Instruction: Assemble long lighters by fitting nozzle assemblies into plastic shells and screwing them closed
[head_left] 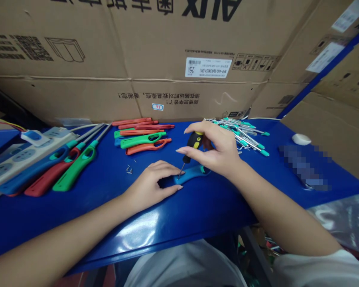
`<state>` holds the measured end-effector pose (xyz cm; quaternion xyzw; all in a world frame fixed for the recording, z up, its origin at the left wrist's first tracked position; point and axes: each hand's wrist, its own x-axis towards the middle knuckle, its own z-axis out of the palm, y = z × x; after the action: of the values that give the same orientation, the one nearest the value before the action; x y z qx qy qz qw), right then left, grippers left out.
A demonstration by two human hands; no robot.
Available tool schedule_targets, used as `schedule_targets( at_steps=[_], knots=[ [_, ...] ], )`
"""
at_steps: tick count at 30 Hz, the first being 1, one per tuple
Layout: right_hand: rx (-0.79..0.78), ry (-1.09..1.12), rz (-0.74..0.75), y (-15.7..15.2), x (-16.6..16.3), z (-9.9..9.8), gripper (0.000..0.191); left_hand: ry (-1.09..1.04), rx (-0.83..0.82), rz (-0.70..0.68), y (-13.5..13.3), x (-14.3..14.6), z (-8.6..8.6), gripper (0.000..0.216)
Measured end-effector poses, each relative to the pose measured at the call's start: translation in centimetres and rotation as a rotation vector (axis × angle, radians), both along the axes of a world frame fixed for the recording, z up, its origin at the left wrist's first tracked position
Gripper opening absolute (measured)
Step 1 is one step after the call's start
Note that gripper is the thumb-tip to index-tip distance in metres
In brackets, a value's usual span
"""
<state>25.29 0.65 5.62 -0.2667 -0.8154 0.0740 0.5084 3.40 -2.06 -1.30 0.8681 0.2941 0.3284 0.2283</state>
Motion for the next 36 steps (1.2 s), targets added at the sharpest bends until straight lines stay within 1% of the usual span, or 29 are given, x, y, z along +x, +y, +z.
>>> schedule_targets(
  at_steps=[1,4,5,6,7,10,11,12,15,16,17,18,21,22,23,24,27,28,29,30,33,34,35,36],
  knots=[
    [-0.033,-0.003,0.028,-0.03,-0.06,0.05,0.032,-0.003,0.001,-0.002,-0.01,0.0,0.0,0.028],
    [-0.308,-0.056,0.247,-0.24,-0.3,0.25,0.038,-0.005,0.003,-0.007,-0.03,-0.01,0.03,0.027],
    [-0.37,-0.071,0.298,-0.3,-0.35,0.26,0.039,-0.003,0.004,-0.008,-0.03,-0.01,0.04,0.028],
    [-0.376,-0.074,0.304,-0.32,-0.38,0.23,0.039,-0.002,0.005,-0.006,-0.03,-0.02,0.04,0.028],
    [-0.327,-0.067,0.266,-0.33,-0.38,0.15,0.038,0.0,0.006,-0.004,-0.03,-0.03,0.02,0.028],
    [-0.058,-0.041,0.056,-0.3,-0.27,-0.09,0.033,-0.007,0.014,0.002,-0.04,-0.02,-0.1,0.027],
    [-0.029,-0.055,0.035,-0.3,-0.2,-0.1,0.032,-0.011,0.017,0.003,-0.05,0.0,-0.13,0.027],
    [-0.055,-0.078,0.057,-0.31,-0.11,-0.07,0.032,-0.015,0.019,0.005,-0.07,0.01,-0.14,0.027],
    [-0.306,-0.139,0.251,-0.31,0.19,0.11,0.045,-0.013,0.018,0.005,-0.13,0.05,-0.09,0.028],
    [-0.363,-0.151,0.288,-0.28,0.28,0.13,0.049,-0.011,0.016,0.006,-0.14,0.05,-0.06,0.028],
    [-0.377,-0.156,0.284,-0.23,0.36,0.1,0.051,-0.01,0.014,0.007,-0.15,0.04,-0.04,0.028],
    [-0.344,-0.155,0.24,-0.18,0.42,0.04,0.051,-0.009,0.013,0.007,-0.15,0.02,-0.04,0.028],
    [-0.104,-0.133,0.011,-0.11,0.48,-0.11,0.048,-0.01,0.012,0.009,-0.11,-0.03,-0.09,0.028],
    [-0.048,-0.143,-0.03,-0.16,0.46,-0.09,0.047,-0.012,0.013,0.011,-0.09,-0.04,-0.11,0.028],
    [-0.036,-0.167,-0.036,-0.23,0.44,-0.02,0.046,-0.013,0.012,0.012,-0.07,-0.04,-0.12,0.028],
    [-0.064,-0.19,-0.01,-0.32,0.42,0.08,0.046,-0.015,0.011,0.013,-0.04,-0.04,-0.12,0.028],
    [-0.245,-0.211,0.142,-0.45,0.34,0.21,0.05,-0.02,0.008,0.008,-0.02,0.02,-0.04,0.028],
    [-0.274,-0.194,0.166,-0.41,0.33,0.13,0.051,-0.021,0.007,0.008,-0.02,0.04,-0.01,0.028],
    [-0.263,-0.168,0.161,-0.34,0.32,0.0,0.051,-0.021,0.006,0.01,-0.04,0.06,0.02,0.028],
    [-0.215,-0.141,0.124,-0.25,0.33,-0.15,0.049,-0.017,0.004,0.012,-0.05,0.07,0.03,0.028],
    [0.039,-0.09,-0.023,-0.17,0.36,-0.45,0.041,-0.019,0.006,0.012,-0.11,0.07,0.0,0.026],
    [0.083,-0.104,-0.037,-0.26,0.34,-0.41,0.04,-0.022,0.005,0.011,-0.12,0.06,0.0,0.026],
    [0.076,-0.132,-0.028,-0.39,0.32,-0.31,0.04,-0.027,0.004,0.011,-0.14,0.05,0.0,0.026],
    [0.024,-0.162,-0.002,-0.55,0.29,-0.17,0.042,-0.03,0.002,0.013,-0.16,0.05,0.02,0.026]
  ],
)
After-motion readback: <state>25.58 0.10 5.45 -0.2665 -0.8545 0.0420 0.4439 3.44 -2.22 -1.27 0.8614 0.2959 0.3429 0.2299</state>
